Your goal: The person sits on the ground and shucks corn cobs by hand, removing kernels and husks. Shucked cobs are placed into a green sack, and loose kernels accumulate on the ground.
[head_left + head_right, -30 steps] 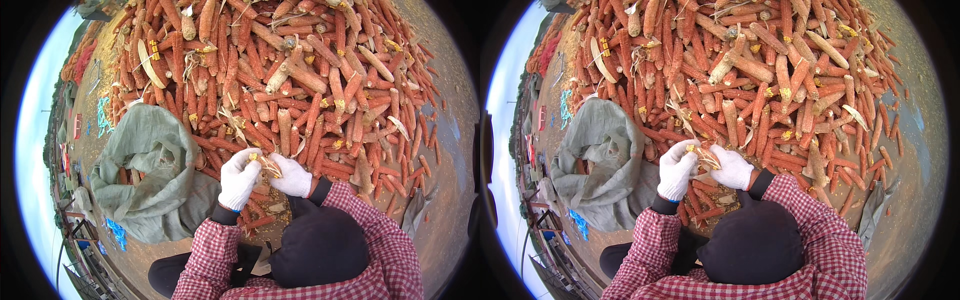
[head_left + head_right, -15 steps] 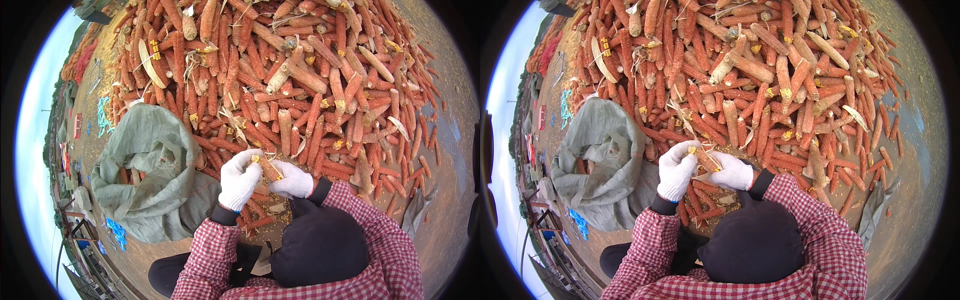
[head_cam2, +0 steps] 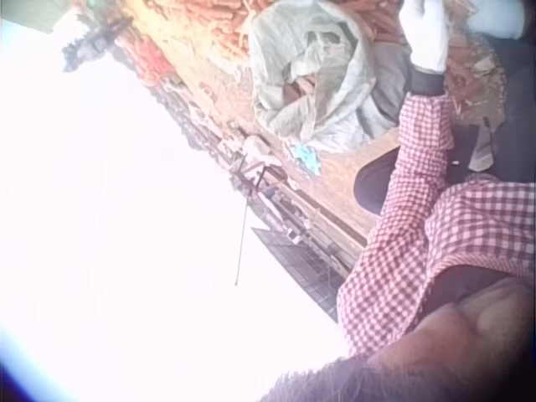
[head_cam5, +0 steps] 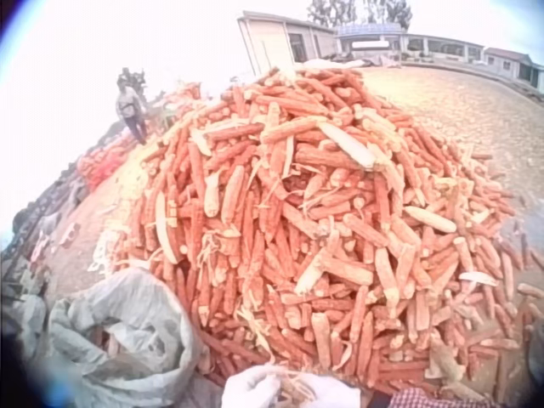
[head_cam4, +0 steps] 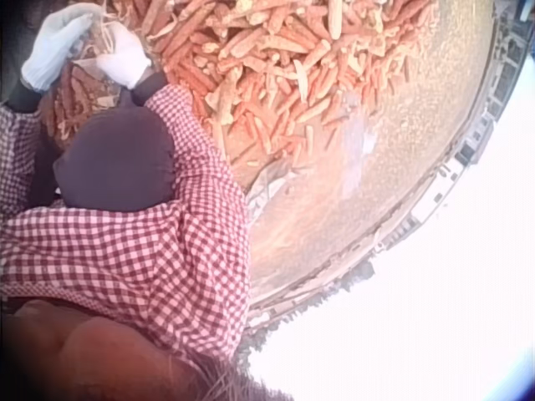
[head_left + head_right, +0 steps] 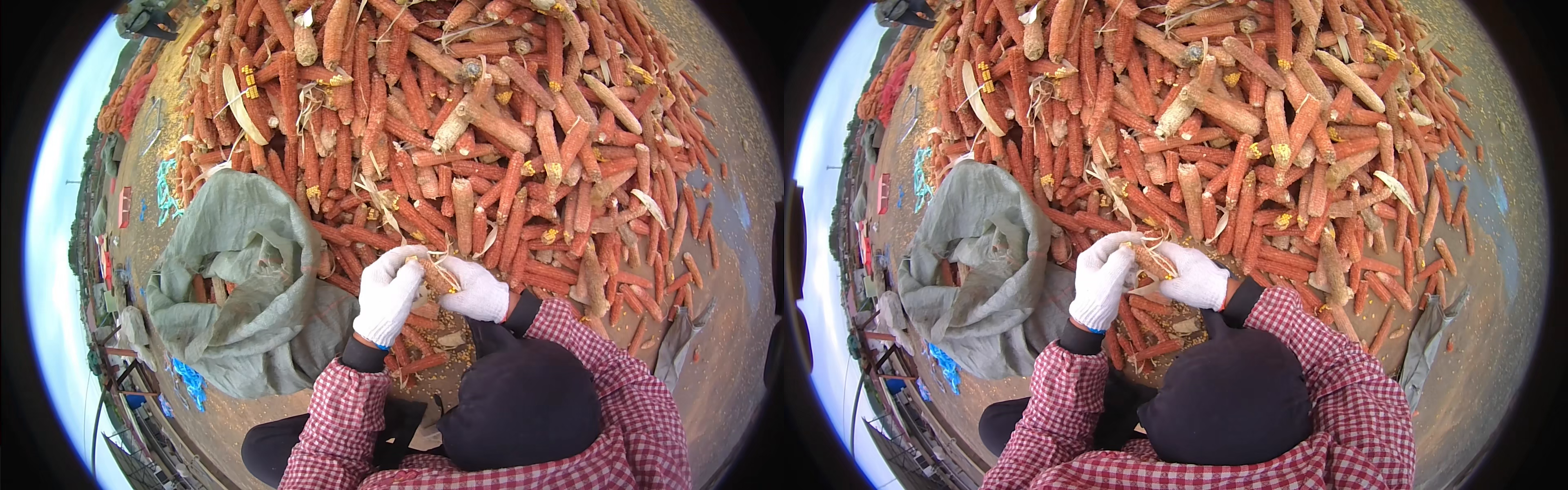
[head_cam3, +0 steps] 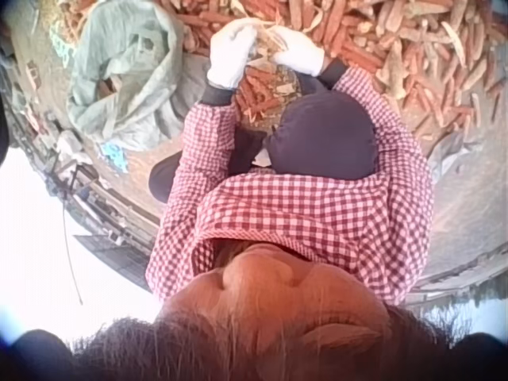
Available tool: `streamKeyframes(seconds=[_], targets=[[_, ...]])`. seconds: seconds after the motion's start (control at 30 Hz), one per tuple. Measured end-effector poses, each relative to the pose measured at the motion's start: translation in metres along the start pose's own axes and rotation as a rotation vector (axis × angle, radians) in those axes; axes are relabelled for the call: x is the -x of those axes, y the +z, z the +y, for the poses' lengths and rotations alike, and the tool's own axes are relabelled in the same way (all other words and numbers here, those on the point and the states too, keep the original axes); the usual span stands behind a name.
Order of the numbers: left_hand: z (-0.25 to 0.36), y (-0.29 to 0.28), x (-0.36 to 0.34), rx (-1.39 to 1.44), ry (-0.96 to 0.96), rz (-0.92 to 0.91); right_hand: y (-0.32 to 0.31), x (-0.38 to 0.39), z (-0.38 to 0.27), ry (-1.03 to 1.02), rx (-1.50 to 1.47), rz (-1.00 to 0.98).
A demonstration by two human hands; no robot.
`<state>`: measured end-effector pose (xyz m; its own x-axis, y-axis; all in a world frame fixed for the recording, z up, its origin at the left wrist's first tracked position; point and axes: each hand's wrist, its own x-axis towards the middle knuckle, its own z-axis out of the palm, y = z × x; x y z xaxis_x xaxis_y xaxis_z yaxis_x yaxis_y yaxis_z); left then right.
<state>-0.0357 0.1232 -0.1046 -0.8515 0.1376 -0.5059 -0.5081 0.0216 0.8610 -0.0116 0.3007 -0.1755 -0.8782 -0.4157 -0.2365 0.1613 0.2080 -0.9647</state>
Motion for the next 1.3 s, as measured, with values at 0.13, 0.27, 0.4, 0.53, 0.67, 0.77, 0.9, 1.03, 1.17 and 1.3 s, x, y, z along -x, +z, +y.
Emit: streamKeyframes(seconds=[0.13, 0.27, 0.4, 0.53, 0.67, 0.77, 0.9, 1.03, 1.17, 1.3], targets=[[-0.007, 0.002, 0.002, -0.043, 0.068, 0.004, 0.002, 0.0, 0.008, -0.026, -0.03, -0.001], [-0.021, -0.001, 0.003, 0.021, 0.075, 0.018, 0.0, 0.0, 0.001, 0.06, -0.154, -0.062], [-0.019, 0.001, 0.0, 0.236, 0.145, -0.117, -0.003, 0.006, -0.008, 0.227, -0.466, -0.189], [-0.025, 0.004, -0.006, 0.445, 0.12, -0.309, 0.002, 0.009, -0.004, 0.343, -0.958, -0.483], [-0.024, 0.004, -0.005, 0.521, 0.02, -0.38, -0.001, 0.011, -0.008, 0.403, -1.275, -0.683], [-0.03, 0.005, -0.013, 0.449, 0.02, -0.22, 0.007, 0.008, -0.002, 0.412, -1.183, -0.636], [-0.047, 0.023, -0.014, 0.353, 0.051, 0.158, 0.008, 0.0, -0.022, 0.237, -0.078, -0.239], [-0.048, 0.046, -0.012, 0.265, -0.041, 0.535, 0.006, -0.006, -0.014, -0.116, 0.783, 0.112], [-0.041, 0.049, -0.026, 0.285, 0.094, 0.477, 0.008, -0.009, -0.023, -0.041, 0.844, 0.165], [-0.023, 0.05, -0.019, 0.139, 0.152, 0.353, 0.018, -0.014, 0.005, -0.252, 0.236, 0.188]])
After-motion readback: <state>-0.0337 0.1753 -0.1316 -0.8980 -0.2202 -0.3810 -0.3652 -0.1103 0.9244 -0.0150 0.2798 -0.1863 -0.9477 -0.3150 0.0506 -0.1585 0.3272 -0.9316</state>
